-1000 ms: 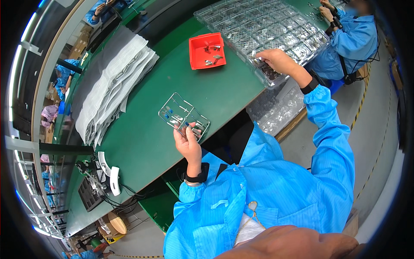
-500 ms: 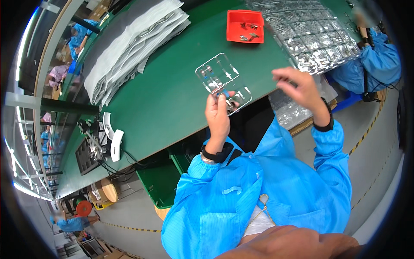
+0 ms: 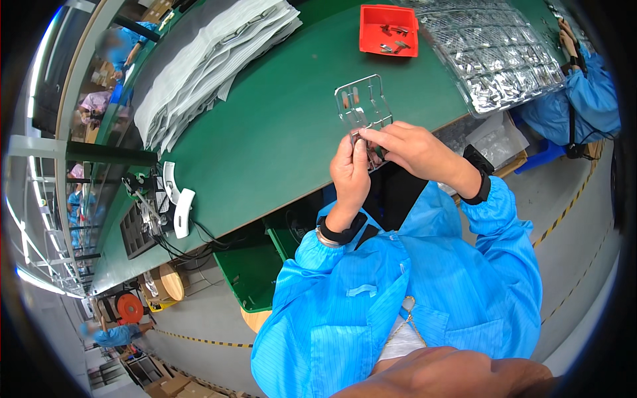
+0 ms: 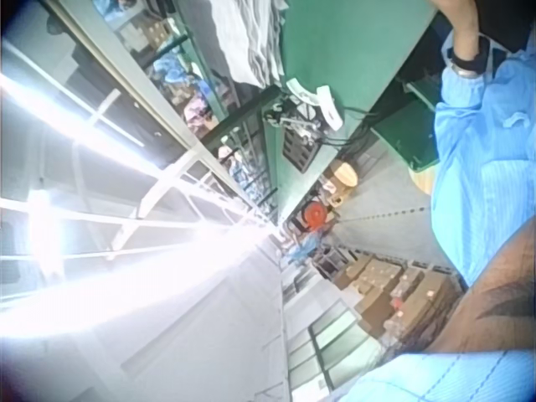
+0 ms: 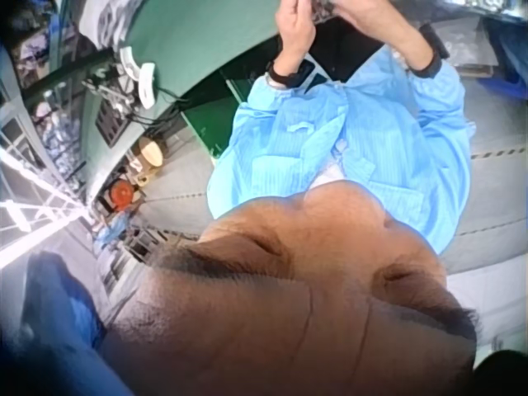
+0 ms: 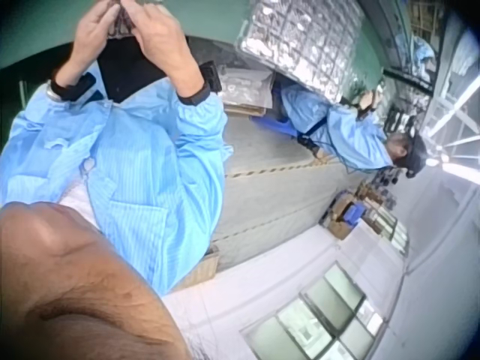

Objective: Manually inspect, clean, and wrap small circular and metallic structure components on an electronics assembly line.

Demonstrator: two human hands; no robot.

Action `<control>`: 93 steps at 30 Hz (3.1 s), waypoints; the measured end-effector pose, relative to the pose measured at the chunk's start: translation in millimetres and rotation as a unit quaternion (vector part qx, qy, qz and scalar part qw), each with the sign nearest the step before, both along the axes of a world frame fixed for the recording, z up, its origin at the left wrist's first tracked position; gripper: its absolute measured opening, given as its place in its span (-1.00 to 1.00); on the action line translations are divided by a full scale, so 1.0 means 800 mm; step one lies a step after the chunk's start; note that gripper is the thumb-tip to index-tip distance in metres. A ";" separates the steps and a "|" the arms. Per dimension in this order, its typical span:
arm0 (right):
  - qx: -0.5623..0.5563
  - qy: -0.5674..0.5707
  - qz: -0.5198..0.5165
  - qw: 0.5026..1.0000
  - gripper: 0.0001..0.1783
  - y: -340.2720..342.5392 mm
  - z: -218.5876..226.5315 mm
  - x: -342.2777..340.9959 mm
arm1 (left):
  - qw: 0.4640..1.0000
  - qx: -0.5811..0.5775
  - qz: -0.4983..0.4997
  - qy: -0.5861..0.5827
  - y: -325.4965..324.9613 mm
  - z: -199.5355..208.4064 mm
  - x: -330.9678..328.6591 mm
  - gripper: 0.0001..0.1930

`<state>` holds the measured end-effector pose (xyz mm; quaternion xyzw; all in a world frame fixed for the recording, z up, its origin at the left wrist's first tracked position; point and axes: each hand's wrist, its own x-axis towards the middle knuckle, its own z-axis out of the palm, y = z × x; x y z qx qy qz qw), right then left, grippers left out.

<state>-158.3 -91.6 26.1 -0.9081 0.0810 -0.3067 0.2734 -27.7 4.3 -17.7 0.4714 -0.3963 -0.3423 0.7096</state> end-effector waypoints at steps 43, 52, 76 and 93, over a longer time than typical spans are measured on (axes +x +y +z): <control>0.714 -0.292 -0.044 0.635 -0.86 0.059 -0.060 0.018 | 0.997 -0.031 0.038 0.066 -0.007 -0.025 -0.016 -0.71; 0.749 -0.269 -0.014 0.605 -0.85 0.056 -0.047 0.007 | 0.995 -0.050 0.015 0.088 -0.002 -0.030 -0.022 -0.73; 0.011 -0.189 -0.352 0.917 -0.88 -0.130 -0.007 0.030 | 0.987 -0.002 0.097 0.124 -0.003 0.002 0.021 -0.84; 0.095 0.043 -0.027 0.994 -0.41 0.008 0.004 0.043 | 0.995 0.028 0.083 0.037 0.001 -0.006 0.020 -0.73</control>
